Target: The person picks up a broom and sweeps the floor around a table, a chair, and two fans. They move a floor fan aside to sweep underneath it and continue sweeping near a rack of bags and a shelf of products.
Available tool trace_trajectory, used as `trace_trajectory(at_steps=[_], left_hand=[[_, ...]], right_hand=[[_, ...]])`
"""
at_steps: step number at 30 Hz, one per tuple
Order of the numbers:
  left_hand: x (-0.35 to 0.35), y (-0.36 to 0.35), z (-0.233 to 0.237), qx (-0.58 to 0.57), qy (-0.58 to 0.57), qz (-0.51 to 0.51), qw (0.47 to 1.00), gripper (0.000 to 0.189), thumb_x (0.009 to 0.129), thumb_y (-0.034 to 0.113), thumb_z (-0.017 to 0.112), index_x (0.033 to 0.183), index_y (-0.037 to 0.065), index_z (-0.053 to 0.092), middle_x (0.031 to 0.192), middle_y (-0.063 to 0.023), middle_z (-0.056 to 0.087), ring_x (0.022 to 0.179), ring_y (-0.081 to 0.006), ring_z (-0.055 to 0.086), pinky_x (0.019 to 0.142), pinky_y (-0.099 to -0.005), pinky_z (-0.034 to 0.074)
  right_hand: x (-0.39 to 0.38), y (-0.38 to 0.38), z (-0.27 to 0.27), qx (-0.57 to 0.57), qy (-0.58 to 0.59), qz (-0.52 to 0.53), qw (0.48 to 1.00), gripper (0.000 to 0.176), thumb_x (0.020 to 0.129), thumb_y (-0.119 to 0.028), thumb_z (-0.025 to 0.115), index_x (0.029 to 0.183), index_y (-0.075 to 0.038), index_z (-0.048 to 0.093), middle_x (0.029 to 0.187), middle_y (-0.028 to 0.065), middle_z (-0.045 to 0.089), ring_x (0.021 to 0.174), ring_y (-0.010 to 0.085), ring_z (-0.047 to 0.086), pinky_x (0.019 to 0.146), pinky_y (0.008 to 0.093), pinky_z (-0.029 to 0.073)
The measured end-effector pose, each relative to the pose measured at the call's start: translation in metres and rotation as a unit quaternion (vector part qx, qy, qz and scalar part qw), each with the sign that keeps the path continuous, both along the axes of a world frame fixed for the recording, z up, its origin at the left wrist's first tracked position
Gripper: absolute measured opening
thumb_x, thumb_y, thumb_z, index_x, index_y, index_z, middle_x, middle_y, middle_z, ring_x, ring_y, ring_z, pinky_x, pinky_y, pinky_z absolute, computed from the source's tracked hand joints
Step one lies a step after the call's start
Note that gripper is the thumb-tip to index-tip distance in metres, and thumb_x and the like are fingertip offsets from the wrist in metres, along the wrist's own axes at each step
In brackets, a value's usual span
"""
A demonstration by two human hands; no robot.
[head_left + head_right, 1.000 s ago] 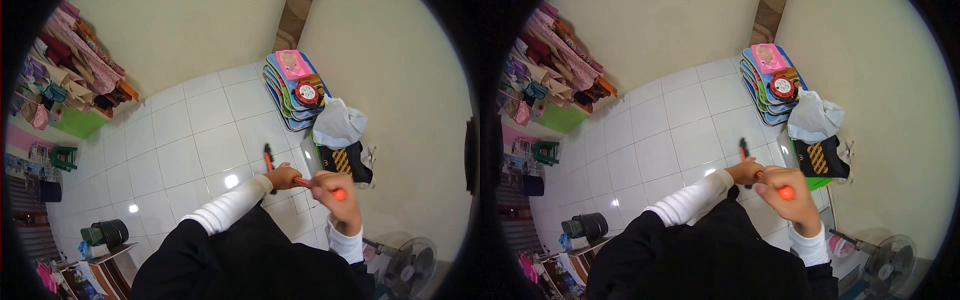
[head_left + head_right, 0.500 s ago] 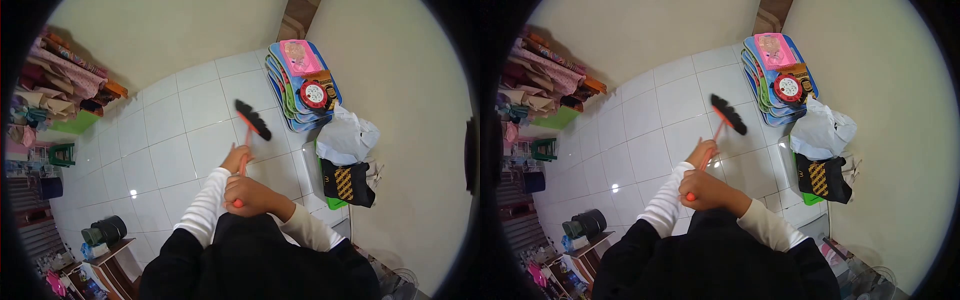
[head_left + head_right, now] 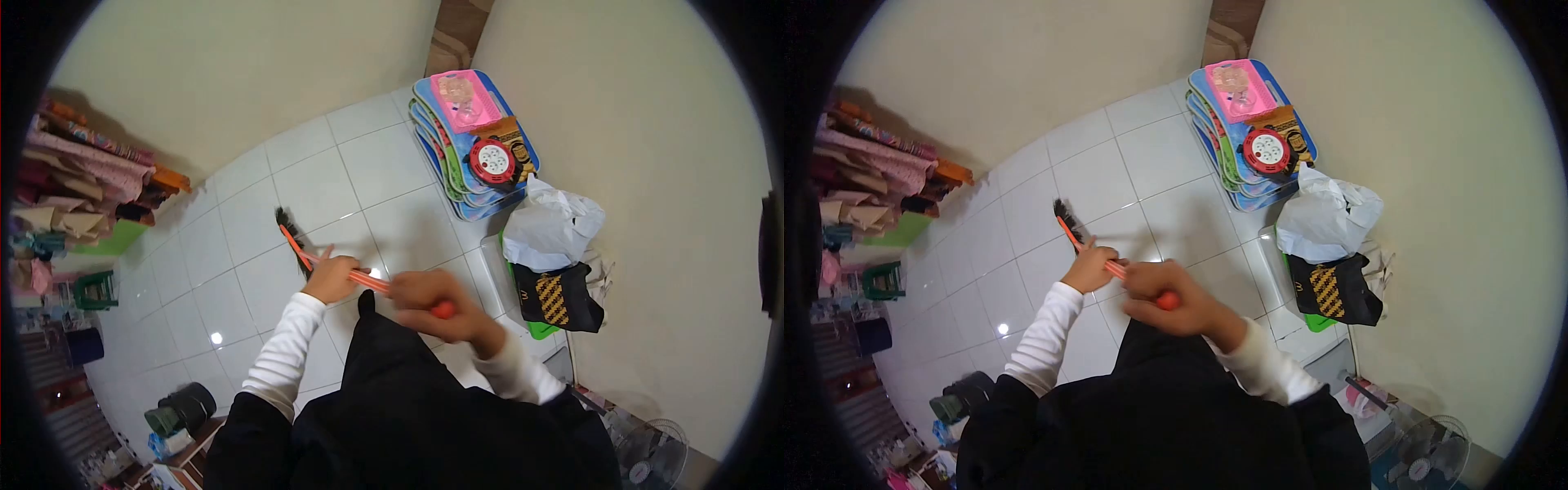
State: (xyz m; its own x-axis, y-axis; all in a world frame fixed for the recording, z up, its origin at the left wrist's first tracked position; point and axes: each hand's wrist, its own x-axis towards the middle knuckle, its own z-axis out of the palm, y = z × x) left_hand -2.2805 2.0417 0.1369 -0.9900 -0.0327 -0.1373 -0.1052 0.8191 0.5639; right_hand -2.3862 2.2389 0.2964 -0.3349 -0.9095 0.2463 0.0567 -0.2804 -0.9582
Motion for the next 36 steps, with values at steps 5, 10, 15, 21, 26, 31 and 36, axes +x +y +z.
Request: trace_trajectory(at_steps=[5, 10, 15, 21, 26, 31, 36], left_hand=[[-0.065, 0.058, 0.070, 0.036, 0.094, -0.086, 0.991, 0.032, 0.081, 0.036, 0.062, 0.062, 0.010, 0.055, 0.060, -0.0043, 0.055, 0.065, -0.0228, 0.056, 0.088, -0.0451, 0.037], [-0.119, 0.054, 0.022, 0.095, 0.042, -0.168, 0.980, 0.033, 0.085, 0.039, 0.055, 0.068, 0.011, 0.056, 0.072, -0.0055, 0.057, 0.078, -0.0234, 0.058, 0.092, -0.0501, 0.032], [-0.157, 0.013, -0.086, 0.095, -0.017, -0.159, 0.983, 0.028, 0.084, 0.039, 0.055, 0.079, 0.011, 0.055, 0.088, -0.0008, 0.056, 0.092, -0.0200, 0.056, 0.101, -0.0623, 0.018], [-0.161, -0.032, -0.137, 0.171, 0.027, -0.082, 0.981, 0.020, 0.082, 0.032, 0.060, 0.087, 0.013, 0.055, 0.098, 0.0005, 0.055, 0.099, -0.0193, 0.054, 0.102, -0.0648, 0.009], [-0.151, -0.067, -0.119, 0.195, 0.078, -0.034, 0.977, 0.014, 0.081, 0.020, 0.064, 0.083, 0.009, 0.055, 0.088, -0.0044, 0.058, 0.091, -0.0252, 0.056, 0.105, -0.0568, 0.015], [-0.086, -0.119, -0.097, 0.210, 0.139, 0.027, 0.968, 0.022, 0.080, 0.021, 0.063, 0.069, 0.005, 0.052, 0.066, -0.0120, 0.054, 0.065, -0.0322, 0.053, 0.091, -0.0443, 0.041], [-0.014, -0.171, -0.055, 0.152, -0.062, 0.073, 0.984, 0.024, 0.074, 0.016, 0.065, 0.060, 0.000, 0.054, 0.061, -0.0185, 0.054, 0.062, -0.0369, 0.053, 0.061, -0.0411, 0.044]], right_hand=[[-0.041, 0.029, 0.105, -0.063, 0.068, 0.111, 0.990, 0.033, 0.072, -0.001, 0.060, 0.051, -0.003, 0.034, 0.049, 0.0083, 0.034, 0.046, 0.0279, 0.037, 0.051, 0.0376, 0.034], [-0.030, -0.008, 0.087, 0.129, 0.217, 0.038, 0.967, 0.029, 0.073, -0.009, 0.061, 0.052, -0.004, 0.041, 0.054, 0.0101, 0.042, 0.057, 0.0270, 0.045, 0.055, 0.0382, 0.037], [-0.027, -0.069, -0.039, 0.172, 0.265, -0.051, 0.948, 0.023, 0.075, -0.013, 0.060, 0.056, -0.004, 0.048, 0.060, 0.0092, 0.048, 0.066, 0.0256, 0.049, 0.063, 0.0373, 0.040], [-0.041, -0.129, -0.076, 0.150, 0.272, -0.006, 0.951, 0.024, 0.073, -0.013, 0.060, 0.055, -0.004, 0.048, 0.057, 0.0087, 0.048, 0.066, 0.0250, 0.049, 0.063, 0.0382, 0.040], [-0.048, -0.159, -0.058, 0.121, 0.246, 0.044, 0.961, 0.025, 0.073, -0.012, 0.060, 0.054, -0.003, 0.046, 0.057, 0.0087, 0.048, 0.066, 0.0251, 0.049, 0.062, 0.0374, 0.040], [-0.029, -0.184, -0.021, 0.046, 0.176, 0.100, 0.978, 0.027, 0.073, -0.010, 0.061, 0.053, -0.003, 0.044, 0.057, 0.0093, 0.048, 0.066, 0.0259, 0.048, 0.063, 0.0371, 0.040], [-0.009, -0.202, -0.022, 0.032, 0.052, 0.110, 0.992, 0.032, 0.076, -0.008, 0.060, 0.054, -0.002, 0.037, 0.058, 0.0095, 0.041, 0.064, 0.0239, 0.043, 0.062, 0.0345, 0.038]])
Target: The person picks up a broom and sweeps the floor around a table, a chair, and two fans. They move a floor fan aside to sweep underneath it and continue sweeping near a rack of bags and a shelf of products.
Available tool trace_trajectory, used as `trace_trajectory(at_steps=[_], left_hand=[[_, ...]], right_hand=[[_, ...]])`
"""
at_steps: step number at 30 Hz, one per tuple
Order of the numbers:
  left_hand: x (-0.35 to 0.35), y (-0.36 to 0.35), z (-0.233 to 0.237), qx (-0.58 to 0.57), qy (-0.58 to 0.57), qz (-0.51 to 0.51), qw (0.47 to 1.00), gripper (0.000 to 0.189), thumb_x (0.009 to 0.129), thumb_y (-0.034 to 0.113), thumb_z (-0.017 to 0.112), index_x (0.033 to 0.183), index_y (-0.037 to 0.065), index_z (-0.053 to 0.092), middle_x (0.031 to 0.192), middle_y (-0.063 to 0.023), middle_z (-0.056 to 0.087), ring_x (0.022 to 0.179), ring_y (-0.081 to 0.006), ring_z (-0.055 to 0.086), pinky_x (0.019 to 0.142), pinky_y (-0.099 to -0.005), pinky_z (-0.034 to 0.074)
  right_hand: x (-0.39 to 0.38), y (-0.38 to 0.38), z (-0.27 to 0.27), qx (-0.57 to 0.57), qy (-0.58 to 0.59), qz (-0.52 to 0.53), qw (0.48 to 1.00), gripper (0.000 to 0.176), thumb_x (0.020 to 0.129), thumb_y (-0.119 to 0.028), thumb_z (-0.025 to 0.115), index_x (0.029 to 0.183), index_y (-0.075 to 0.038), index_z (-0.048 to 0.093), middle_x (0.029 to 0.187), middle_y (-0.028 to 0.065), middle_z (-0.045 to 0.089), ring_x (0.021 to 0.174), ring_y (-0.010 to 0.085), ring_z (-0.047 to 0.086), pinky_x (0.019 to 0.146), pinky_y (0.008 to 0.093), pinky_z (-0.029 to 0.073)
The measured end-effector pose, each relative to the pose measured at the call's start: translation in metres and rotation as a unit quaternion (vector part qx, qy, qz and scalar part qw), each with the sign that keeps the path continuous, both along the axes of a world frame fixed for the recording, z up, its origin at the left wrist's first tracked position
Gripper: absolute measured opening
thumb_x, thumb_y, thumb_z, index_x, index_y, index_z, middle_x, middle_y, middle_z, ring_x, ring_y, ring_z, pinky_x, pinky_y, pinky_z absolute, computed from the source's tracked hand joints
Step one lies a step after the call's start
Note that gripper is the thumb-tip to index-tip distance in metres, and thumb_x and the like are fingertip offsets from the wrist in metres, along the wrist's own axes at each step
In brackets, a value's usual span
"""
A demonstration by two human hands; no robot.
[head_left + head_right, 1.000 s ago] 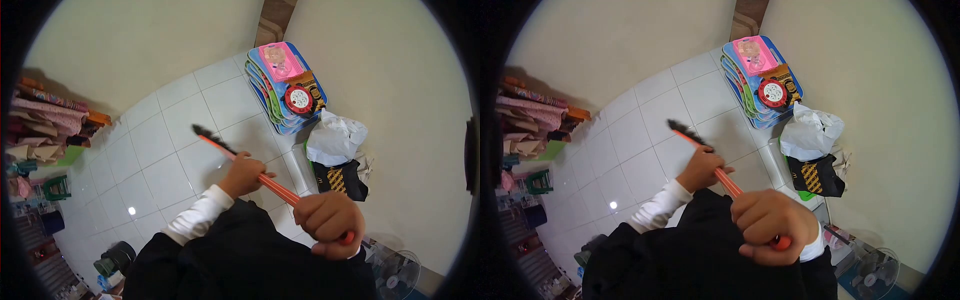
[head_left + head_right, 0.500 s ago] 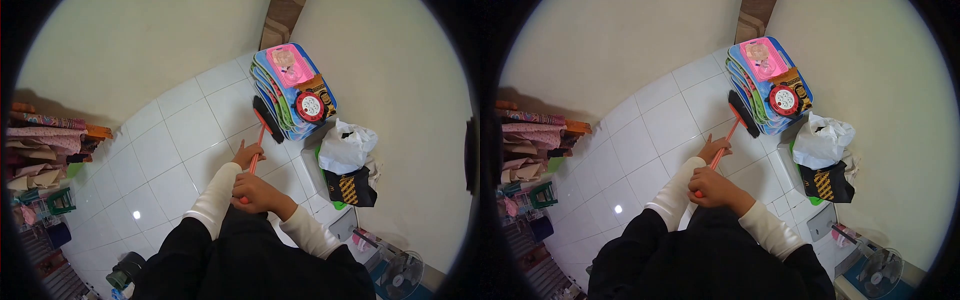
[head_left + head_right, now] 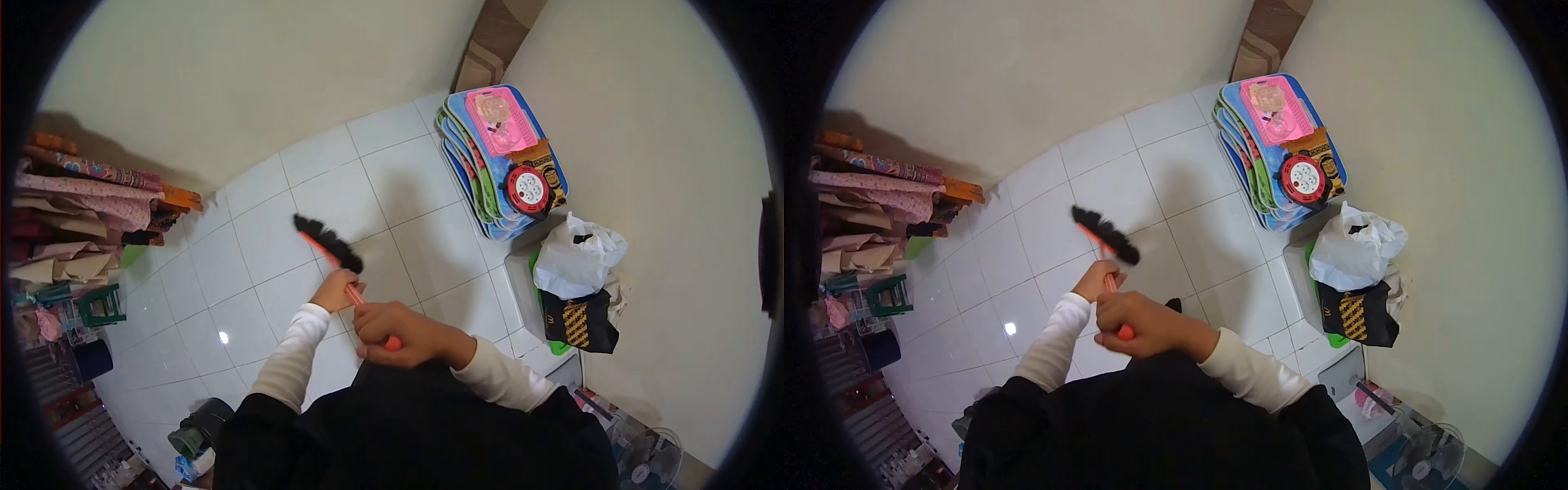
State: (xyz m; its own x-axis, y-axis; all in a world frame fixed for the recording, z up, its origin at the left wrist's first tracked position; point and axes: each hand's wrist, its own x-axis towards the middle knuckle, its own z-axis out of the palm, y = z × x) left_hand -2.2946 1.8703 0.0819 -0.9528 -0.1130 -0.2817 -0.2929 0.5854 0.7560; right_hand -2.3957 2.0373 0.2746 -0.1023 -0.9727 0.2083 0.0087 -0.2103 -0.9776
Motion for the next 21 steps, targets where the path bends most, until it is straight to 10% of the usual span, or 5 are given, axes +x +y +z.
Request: trace_trajectory(at_steps=[9, 15, 21], left_hand=[[-0.025, 0.017, 0.012, -0.055, 0.049, -0.058, 0.996, 0.012, 0.063, 0.014, 0.061, 0.065, 0.002, 0.059, 0.068, -0.0191, 0.059, 0.067, -0.0373, 0.058, 0.062, -0.0453, 0.044], [-0.114, 0.097, 0.113, 0.227, 0.179, -0.098, 0.952, 0.034, 0.074, 0.034, 0.069, 0.070, 0.004, 0.053, 0.063, -0.0141, 0.053, 0.062, -0.0312, 0.054, 0.057, -0.0412, 0.039], [-0.171, 0.110, -0.014, 0.125, 0.211, -0.122, 0.962, 0.020, 0.076, 0.025, 0.059, 0.082, 0.006, 0.059, 0.077, -0.0139, 0.061, 0.075, -0.0316, 0.059, 0.066, -0.0405, 0.044]], right_hand=[[-0.035, 0.044, 0.020, 0.007, -0.096, -0.170, 0.981, 0.011, 0.076, -0.002, 0.057, 0.067, 0.005, 0.054, 0.064, 0.0076, 0.049, 0.066, 0.0198, 0.044, 0.063, 0.0339, 0.036], [-0.068, 0.079, 0.133, -0.044, -0.022, -0.297, 0.953, 0.036, 0.077, -0.029, 0.062, 0.060, -0.008, 0.040, 0.059, 0.0042, 0.042, 0.063, 0.0198, 0.040, 0.062, 0.0335, 0.034], [-0.078, 0.030, 0.051, 0.145, 0.136, -0.234, 0.952, 0.018, 0.073, -0.003, 0.065, 0.065, -0.003, 0.049, 0.064, 0.0057, 0.051, 0.068, 0.0181, 0.048, 0.062, 0.0313, 0.038]])
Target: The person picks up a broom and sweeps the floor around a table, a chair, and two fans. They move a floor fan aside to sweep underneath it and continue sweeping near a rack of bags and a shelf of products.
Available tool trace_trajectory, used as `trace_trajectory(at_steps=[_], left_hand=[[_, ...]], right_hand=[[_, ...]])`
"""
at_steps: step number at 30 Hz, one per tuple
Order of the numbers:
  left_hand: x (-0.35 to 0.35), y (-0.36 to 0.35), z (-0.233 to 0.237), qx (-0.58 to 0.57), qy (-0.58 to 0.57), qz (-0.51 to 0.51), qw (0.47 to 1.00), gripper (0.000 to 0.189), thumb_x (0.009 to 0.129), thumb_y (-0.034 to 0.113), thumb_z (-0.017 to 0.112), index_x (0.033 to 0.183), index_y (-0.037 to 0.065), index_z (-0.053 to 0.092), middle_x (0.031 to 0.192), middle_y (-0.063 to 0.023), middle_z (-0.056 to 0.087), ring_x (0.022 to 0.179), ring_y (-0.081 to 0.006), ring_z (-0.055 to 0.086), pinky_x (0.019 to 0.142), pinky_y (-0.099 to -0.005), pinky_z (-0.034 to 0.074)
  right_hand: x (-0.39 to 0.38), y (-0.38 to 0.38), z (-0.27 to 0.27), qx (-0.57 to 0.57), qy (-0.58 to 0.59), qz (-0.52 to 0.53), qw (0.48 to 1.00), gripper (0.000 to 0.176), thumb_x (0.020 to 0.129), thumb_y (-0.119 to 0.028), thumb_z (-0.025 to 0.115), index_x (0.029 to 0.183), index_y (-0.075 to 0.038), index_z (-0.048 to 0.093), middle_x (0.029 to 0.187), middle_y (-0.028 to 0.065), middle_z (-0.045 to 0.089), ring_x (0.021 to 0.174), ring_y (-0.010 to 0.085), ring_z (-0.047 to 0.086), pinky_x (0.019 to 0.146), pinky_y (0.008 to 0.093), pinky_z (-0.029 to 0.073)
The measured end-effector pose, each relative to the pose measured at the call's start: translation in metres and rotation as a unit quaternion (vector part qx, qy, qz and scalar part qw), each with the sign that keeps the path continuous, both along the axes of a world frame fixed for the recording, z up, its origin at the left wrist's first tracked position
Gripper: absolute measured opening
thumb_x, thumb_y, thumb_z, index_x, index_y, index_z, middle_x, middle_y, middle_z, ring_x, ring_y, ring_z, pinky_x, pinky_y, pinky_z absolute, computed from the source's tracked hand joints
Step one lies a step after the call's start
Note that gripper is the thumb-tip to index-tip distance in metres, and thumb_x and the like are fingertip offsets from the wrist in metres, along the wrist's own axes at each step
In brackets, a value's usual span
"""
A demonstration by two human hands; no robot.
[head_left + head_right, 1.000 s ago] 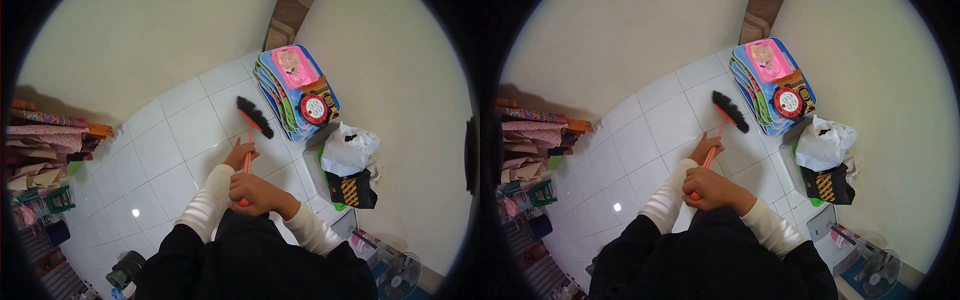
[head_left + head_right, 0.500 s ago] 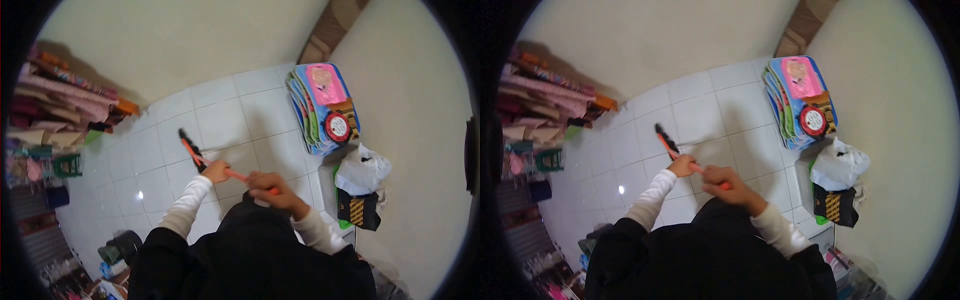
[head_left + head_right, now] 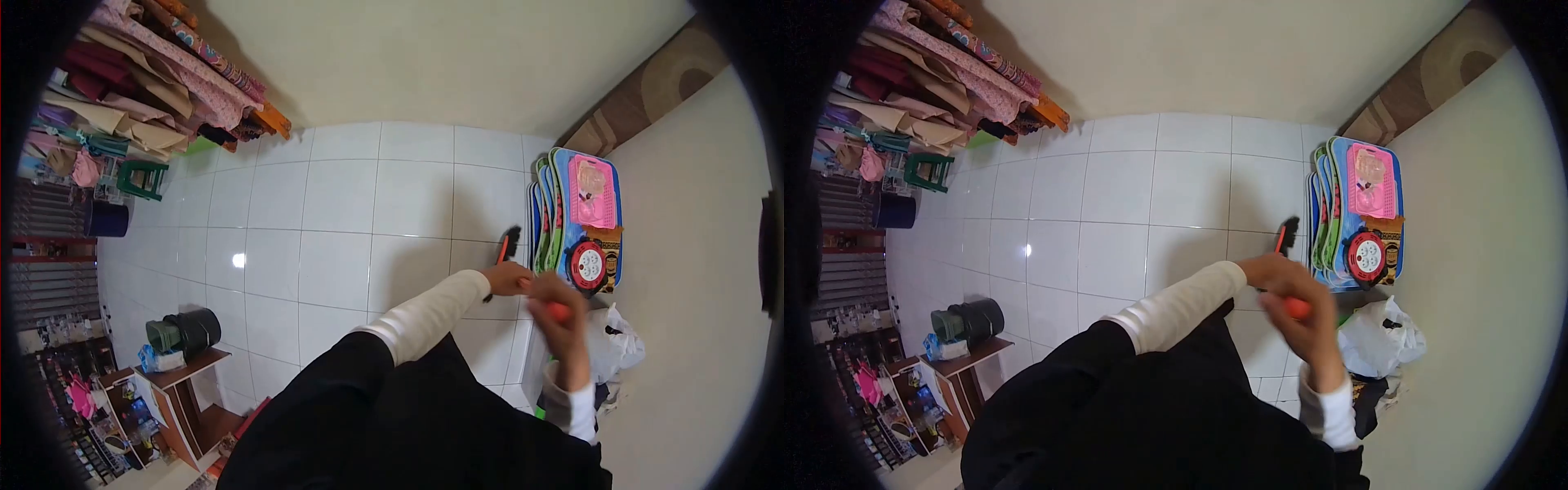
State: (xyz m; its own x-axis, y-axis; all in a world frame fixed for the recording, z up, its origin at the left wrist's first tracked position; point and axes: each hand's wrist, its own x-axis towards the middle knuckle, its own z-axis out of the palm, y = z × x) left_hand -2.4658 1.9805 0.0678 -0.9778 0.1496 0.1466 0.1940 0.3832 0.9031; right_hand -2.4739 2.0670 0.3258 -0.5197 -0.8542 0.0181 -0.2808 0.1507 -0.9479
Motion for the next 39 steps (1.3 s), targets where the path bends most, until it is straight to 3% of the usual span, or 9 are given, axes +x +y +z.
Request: trace_trajectory(at_steps=[5, 18, 24, 26, 30, 32, 35, 37, 39], left_hand=[[0.050, -0.042, 0.007, 0.019, -0.085, 0.137, 0.987, 0.019, 0.072, 0.021, 0.061, 0.067, 0.005, 0.054, 0.072, -0.0138, 0.060, 0.066, -0.0297, 0.059, 0.058, -0.0393, 0.042], [0.176, -0.151, -0.048, -0.218, -0.241, 0.283, 0.902, 0.034, 0.077, 0.033, 0.064, 0.061, 0.003, 0.057, 0.062, -0.0180, 0.059, 0.063, -0.0373, 0.058, 0.060, -0.0437, 0.045], [0.076, -0.137, 0.015, -0.101, -0.151, 0.330, 0.926, 0.033, 0.077, 0.030, 0.064, 0.062, 0.002, 0.055, 0.064, -0.0202, 0.056, 0.067, -0.0400, 0.054, 0.060, -0.0458, 0.042], [0.023, -0.114, 0.049, -0.092, -0.062, 0.304, 0.946, 0.031, 0.075, 0.030, 0.068, 0.067, 0.003, 0.055, 0.066, -0.0170, 0.055, 0.066, -0.0370, 0.054, 0.059, -0.0445, 0.042], [-0.061, -0.092, 0.127, 0.122, -0.072, 0.093, 0.986, 0.030, 0.075, 0.033, 0.068, 0.073, 0.006, 0.055, 0.070, -0.0132, 0.052, 0.070, -0.0305, 0.052, 0.065, -0.0366, 0.041], [-0.097, -0.092, 0.132, 0.127, -0.092, -0.007, 0.988, 0.029, 0.076, 0.034, 0.066, 0.077, 0.007, 0.057, 0.076, -0.0136, 0.055, 0.074, -0.0295, 0.053, 0.071, -0.0366, 0.039], [-0.133, -0.108, 0.102, 0.038, -0.071, -0.078, 0.994, 0.026, 0.077, 0.035, 0.064, 0.083, 0.010, 0.059, 0.085, -0.0097, 0.059, 0.081, -0.0236, 0.056, 0.082, -0.0404, 0.033], [-0.146, -0.109, 0.003, 0.049, -0.044, -0.021, 0.998, 0.019, 0.078, 0.030, 0.061, 0.088, 0.014, 0.061, 0.084, -0.0068, 0.063, 0.080, -0.0226, 0.058, 0.087, -0.0432, 0.028], [-0.140, -0.130, -0.033, 0.044, -0.055, 0.013, 0.997, 0.013, 0.078, 0.026, 0.059, 0.087, 0.017, 0.061, 0.083, -0.0032, 0.064, 0.081, -0.0210, 0.058, 0.090, -0.0457, 0.024]], right_hand=[[-0.004, -0.036, -0.027, -0.104, -0.050, 0.224, 0.968, 0.018, 0.068, 0.000, 0.066, 0.064, -0.004, 0.049, 0.066, 0.0063, 0.052, 0.071, 0.0219, 0.052, 0.073, 0.0335, 0.040], [0.011, -0.069, -0.146, -0.115, -0.237, 0.282, 0.923, 0.014, 0.079, -0.003, 0.060, 0.069, 0.000, 0.051, 0.080, 0.0078, 0.056, 0.091, 0.0229, 0.054, 0.087, 0.0366, 0.040], [-0.082, -0.048, -0.067, -0.040, -0.237, 0.124, 0.963, 0.015, 0.080, -0.010, 0.057, 0.073, 0.004, 0.056, 0.090, 0.0136, 0.060, 0.095, 0.0231, 0.054, 0.087, 0.0347, 0.040], [-0.103, -0.041, -0.011, -0.096, -0.185, -0.043, 0.977, 0.018, 0.075, -0.012, 0.054, 0.066, 0.003, 0.051, 0.076, 0.0143, 0.058, 0.075, 0.0246, 0.052, 0.075, 0.0389, 0.043], [-0.144, -0.043, 0.080, -0.233, -0.150, -0.045, 0.960, 0.032, 0.081, -0.020, 0.049, 0.055, -0.013, 0.033, 0.047, -0.0011, 0.032, 0.054, 0.0143, 0.038, 0.060, 0.0304, 0.035], [-0.151, -0.052, 0.099, -0.180, -0.100, -0.035, 0.978, 0.025, 0.083, -0.018, 0.050, 0.061, -0.009, 0.041, 0.052, 0.0026, 0.041, 0.056, 0.0152, 0.041, 0.059, 0.0305, 0.036], [-0.151, -0.088, 0.060, -0.105, -0.025, -0.088, 0.990, 0.005, 0.080, -0.002, 0.056, 0.082, -0.002, 0.052, 0.073, 0.0116, 0.055, 0.062, 0.0188, 0.049, 0.056, 0.0309, 0.040], [-0.160, -0.120, 0.023, 0.097, 0.002, -0.002, 0.995, 0.009, 0.077, 0.000, 0.062, 0.077, 0.001, 0.053, 0.073, 0.0110, 0.056, 0.068, 0.0196, 0.052, 0.062, 0.0306, 0.042], [-0.147, -0.150, -0.029, 0.047, 0.041, 0.065, 0.996, 0.013, 0.077, -0.005, 0.063, 0.073, 0.001, 0.053, 0.072, 0.0112, 0.055, 0.068, 0.0214, 0.051, 0.062, 0.0310, 0.040]])
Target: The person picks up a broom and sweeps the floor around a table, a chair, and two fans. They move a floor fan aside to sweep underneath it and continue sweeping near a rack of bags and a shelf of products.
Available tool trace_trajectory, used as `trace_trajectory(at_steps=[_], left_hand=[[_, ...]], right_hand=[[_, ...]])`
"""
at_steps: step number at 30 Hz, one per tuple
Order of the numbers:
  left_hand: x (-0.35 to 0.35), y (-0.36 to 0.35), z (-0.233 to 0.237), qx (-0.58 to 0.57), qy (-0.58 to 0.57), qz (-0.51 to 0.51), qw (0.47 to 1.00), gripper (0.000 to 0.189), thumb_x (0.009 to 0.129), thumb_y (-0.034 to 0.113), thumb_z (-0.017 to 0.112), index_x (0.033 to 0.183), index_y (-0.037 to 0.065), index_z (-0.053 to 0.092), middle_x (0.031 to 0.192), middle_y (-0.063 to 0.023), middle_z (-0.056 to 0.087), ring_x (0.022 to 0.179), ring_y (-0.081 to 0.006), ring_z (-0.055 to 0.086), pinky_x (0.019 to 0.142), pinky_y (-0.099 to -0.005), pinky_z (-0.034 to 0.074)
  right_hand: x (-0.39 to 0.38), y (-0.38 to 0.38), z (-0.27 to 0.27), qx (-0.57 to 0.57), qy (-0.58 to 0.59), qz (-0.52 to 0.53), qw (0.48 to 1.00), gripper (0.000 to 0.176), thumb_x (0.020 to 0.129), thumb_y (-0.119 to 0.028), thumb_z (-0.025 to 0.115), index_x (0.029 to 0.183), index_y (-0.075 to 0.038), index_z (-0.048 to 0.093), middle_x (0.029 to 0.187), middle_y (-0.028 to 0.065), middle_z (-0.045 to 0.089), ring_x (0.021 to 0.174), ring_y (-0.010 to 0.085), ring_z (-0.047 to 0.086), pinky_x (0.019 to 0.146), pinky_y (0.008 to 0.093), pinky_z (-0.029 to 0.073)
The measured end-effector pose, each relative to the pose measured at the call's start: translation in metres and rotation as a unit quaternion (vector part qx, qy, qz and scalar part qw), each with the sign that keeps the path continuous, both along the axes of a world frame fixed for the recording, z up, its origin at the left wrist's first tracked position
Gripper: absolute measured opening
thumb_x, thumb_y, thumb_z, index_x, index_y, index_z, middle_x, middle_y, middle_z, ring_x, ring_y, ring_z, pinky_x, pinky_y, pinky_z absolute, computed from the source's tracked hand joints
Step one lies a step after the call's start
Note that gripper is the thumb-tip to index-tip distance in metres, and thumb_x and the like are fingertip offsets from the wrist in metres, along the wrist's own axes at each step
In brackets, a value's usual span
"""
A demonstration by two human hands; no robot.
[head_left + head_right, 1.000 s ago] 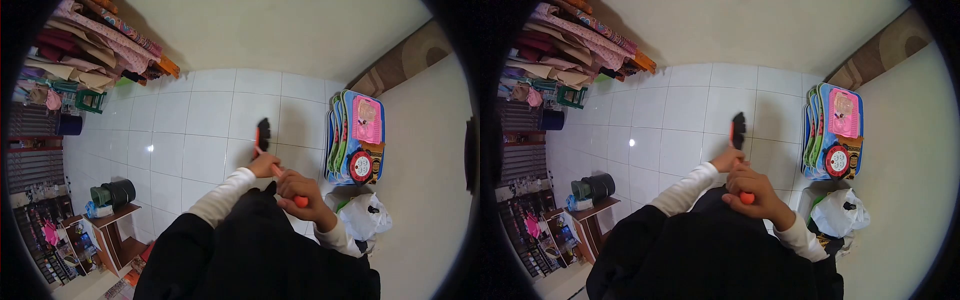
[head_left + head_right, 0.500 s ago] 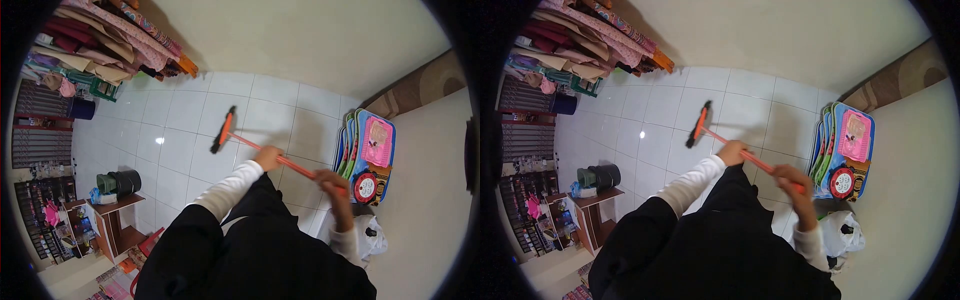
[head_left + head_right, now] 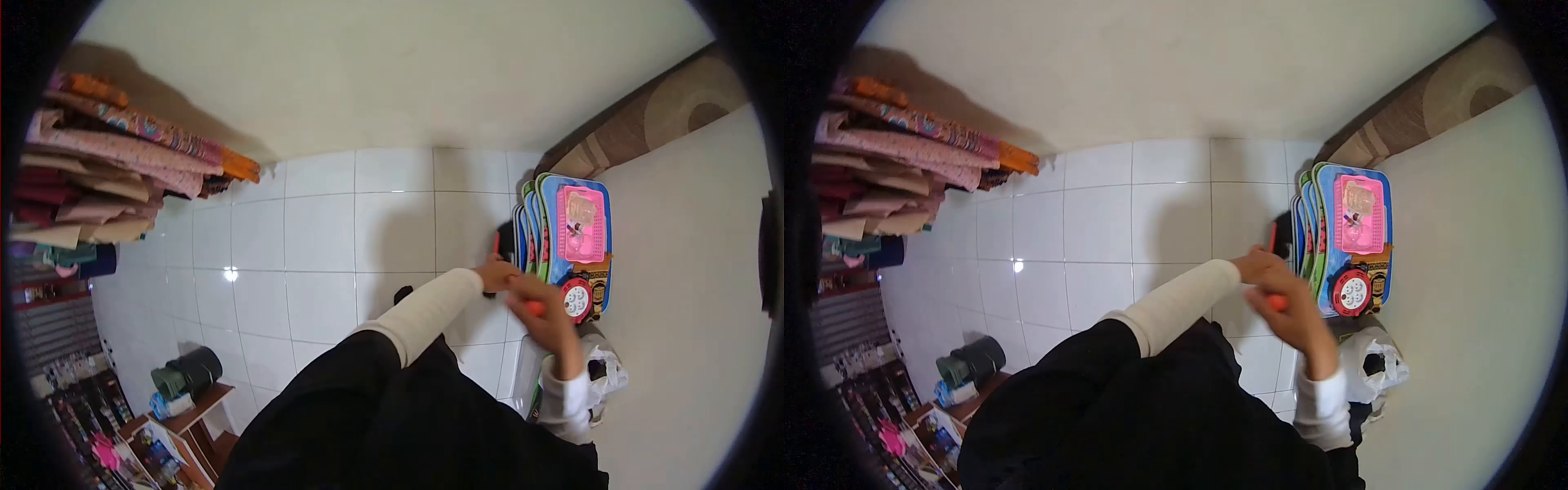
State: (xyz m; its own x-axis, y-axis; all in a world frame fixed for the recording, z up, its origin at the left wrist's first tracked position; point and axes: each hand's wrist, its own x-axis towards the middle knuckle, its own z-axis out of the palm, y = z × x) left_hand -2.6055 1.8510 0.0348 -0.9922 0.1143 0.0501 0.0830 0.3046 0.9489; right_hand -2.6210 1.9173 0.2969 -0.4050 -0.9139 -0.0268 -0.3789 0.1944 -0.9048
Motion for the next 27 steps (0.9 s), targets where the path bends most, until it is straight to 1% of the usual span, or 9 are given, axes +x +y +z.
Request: trace_trajectory(at_steps=[2, 9, 14, 17, 20, 23, 25, 26, 27], left_hand=[[0.026, -0.029, -0.015, -0.007, -0.019, 0.008, 1.000, 0.007, 0.079, 0.023, 0.059, 0.079, 0.017, 0.057, 0.079, -0.0010, 0.061, 0.082, -0.0197, 0.058, 0.092, -0.0484, 0.024], [0.091, -0.098, 0.020, -0.037, 0.061, 0.177, 0.982, 0.025, 0.078, 0.026, 0.068, 0.070, 0.012, 0.049, 0.067, -0.0027, 0.051, 0.073, -0.0221, 0.054, 0.090, -0.0437, 0.030], [0.178, -0.159, 0.019, -0.132, -0.019, 0.252, 0.958, 0.026, 0.077, 0.023, 0.067, 0.064, 0.008, 0.051, 0.062, -0.0076, 0.052, 0.067, -0.0267, 0.053, 0.076, -0.0393, 0.038], [0.235, -0.186, 0.016, -0.189, -0.112, 0.250, 0.943, 0.028, 0.077, 0.022, 0.067, 0.057, 0.006, 0.054, 0.060, -0.0109, 0.057, 0.064, -0.0301, 0.056, 0.068, -0.0418, 0.040], [0.269, -0.205, 0.010, -0.234, -0.180, 0.213, 0.931, 0.032, 0.078, 0.024, 0.065, 0.055, 0.006, 0.054, 0.058, -0.0147, 0.057, 0.059, -0.0335, 0.056, 0.065, -0.0432, 0.040], [0.260, -0.207, 0.014, -0.253, -0.155, 0.209, 0.932, 0.032, 0.078, 0.026, 0.065, 0.055, 0.005, 0.055, 0.055, -0.0162, 0.054, 0.057, -0.0356, 0.054, 0.066, -0.0426, 0.040], [0.230, -0.203, 0.043, -0.242, -0.151, 0.199, 0.938, 0.030, 0.078, 0.026, 0.065, 0.058, 0.005, 0.057, 0.056, -0.0165, 0.054, 0.058, -0.0360, 0.055, 0.063, -0.0428, 0.041], [0.211, -0.199, 0.050, -0.189, -0.106, 0.211, 0.953, 0.030, 0.075, 0.020, 0.065, 0.055, 0.004, 0.051, 0.055, -0.0161, 0.051, 0.055, -0.0376, 0.051, 0.053, -0.0429, 0.040], [0.188, -0.193, 0.065, -0.164, -0.097, 0.194, 0.962, 0.029, 0.073, 0.021, 0.066, 0.055, 0.004, 0.051, 0.056, -0.0164, 0.052, 0.056, -0.0379, 0.051, 0.052, -0.0427, 0.040]], right_hand=[[0.012, -0.015, -0.020, 0.061, -0.014, 0.084, 0.994, 0.019, 0.076, -0.011, 0.066, 0.069, -0.001, 0.051, 0.070, 0.0109, 0.051, 0.065, 0.0257, 0.048, 0.060, 0.0348, 0.039], [0.033, -0.077, 0.003, -0.074, -0.079, 0.246, 0.963, 0.026, 0.077, -0.012, 0.065, 0.062, -0.004, 0.046, 0.066, 0.0083, 0.045, 0.070, 0.0260, 0.048, 0.066, 0.0361, 0.039], [0.058, -0.109, -0.013, -0.128, -0.136, 0.343, 0.921, 0.026, 0.077, -0.011, 0.064, 0.061, -0.003, 0.045, 0.066, 0.0085, 0.045, 0.069, 0.0261, 0.047, 0.067, 0.0361, 0.039], [0.084, -0.120, -0.041, -0.083, -0.203, 0.353, 0.909, 0.018, 0.081, -0.009, 0.059, 0.067, -0.001, 0.050, 0.072, 0.0095, 0.049, 0.077, 0.0270, 0.052, 0.088, 0.0393, 0.040], [0.095, -0.121, -0.067, -0.046, -0.270, 0.291, 0.916, 0.016, 0.081, -0.009, 0.059, 0.071, 0.001, 0.052, 0.079, 0.0110, 0.053, 0.082, 0.0249, 0.053, 0.090, 0.0381, 0.039], [0.082, -0.114, -0.077, -0.083, -0.337, 0.198, 0.917, 0.014, 0.082, -0.008, 0.058, 0.073, 0.002, 0.054, 0.080, 0.0085, 0.054, 0.077, 0.0199, 0.053, 0.075, 0.0340, 0.041], [0.052, -0.105, -0.059, -0.090, -0.333, 0.161, 0.925, 0.013, 0.084, -0.007, 0.055, 0.076, 0.003, 0.056, 0.078, 0.0078, 0.056, 0.076, 0.0179, 0.053, 0.078, 0.0346, 0.042], [0.036, -0.100, -0.041, -0.099, -0.330, 0.135, 0.929, 0.013, 0.085, -0.007, 0.054, 0.076, 0.003, 0.056, 0.077, 0.0081, 0.057, 0.075, 0.0179, 0.053, 0.078, 0.0347, 0.042], [0.020, -0.094, -0.019, -0.109, -0.326, 0.110, 0.932, 0.013, 0.085, -0.007, 0.054, 0.077, 0.003, 0.056, 0.076, 0.0083, 0.057, 0.074, 0.0179, 0.054, 0.078, 0.0348, 0.042]])
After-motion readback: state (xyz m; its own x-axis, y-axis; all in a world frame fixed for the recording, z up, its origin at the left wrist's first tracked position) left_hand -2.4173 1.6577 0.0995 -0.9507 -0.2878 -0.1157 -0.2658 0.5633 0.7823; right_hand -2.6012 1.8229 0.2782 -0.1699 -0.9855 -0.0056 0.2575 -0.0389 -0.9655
